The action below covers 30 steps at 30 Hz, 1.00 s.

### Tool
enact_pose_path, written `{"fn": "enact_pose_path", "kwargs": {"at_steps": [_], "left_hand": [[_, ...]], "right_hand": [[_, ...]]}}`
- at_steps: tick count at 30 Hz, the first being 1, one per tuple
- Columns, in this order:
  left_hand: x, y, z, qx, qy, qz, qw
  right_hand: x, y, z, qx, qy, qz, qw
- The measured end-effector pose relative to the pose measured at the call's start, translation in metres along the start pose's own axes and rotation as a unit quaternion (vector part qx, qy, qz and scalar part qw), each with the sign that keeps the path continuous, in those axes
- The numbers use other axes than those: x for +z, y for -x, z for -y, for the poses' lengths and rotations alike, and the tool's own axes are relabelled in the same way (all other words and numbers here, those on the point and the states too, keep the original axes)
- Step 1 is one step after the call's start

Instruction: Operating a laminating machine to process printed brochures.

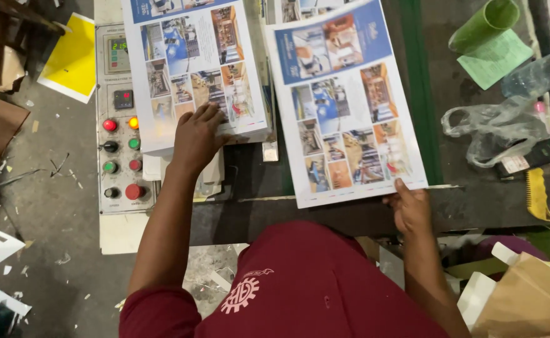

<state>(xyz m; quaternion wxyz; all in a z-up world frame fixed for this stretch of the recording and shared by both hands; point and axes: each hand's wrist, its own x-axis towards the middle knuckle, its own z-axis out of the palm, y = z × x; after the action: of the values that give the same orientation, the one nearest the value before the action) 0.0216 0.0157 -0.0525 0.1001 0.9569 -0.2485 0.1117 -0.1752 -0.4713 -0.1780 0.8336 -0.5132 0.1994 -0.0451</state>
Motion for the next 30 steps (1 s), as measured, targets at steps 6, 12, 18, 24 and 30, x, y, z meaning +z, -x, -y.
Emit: {"fn": "enact_pose_path", "kwargs": {"at_steps": [6, 12, 18, 24, 30], "left_hand": [[-0.031, -0.014, -0.003, -0.013, 0.046, 0.067, 0.997], [-0.036, -0.009, -0.004, 0.026, 0.126, -0.012, 0.992], [-0.039, -0.005, -0.014, -0.026, 0.032, -0.115, 0.992], [-0.043, -0.008, -0.014, -0.004, 0.052, -0.151, 0.987], [-0.037, -0.006, -0.012, 0.014, 0.04, -0.082, 0.996]], "right_hand": [[-0.023, 0.015, -0.01, 0.027, 0.016, -0.047, 0.998], [-0.012, 0.02, -0.018, 0.046, 0.056, -0.072, 0.995], [0.007, 0.018, -0.028, 0.06, 0.077, -0.059, 0.994], [0.022, -0.013, -0.033, 0.056, 0.126, -0.033, 0.99], [0.029, -0.036, -0.018, 0.057, 0.108, -0.005, 0.993]]}}
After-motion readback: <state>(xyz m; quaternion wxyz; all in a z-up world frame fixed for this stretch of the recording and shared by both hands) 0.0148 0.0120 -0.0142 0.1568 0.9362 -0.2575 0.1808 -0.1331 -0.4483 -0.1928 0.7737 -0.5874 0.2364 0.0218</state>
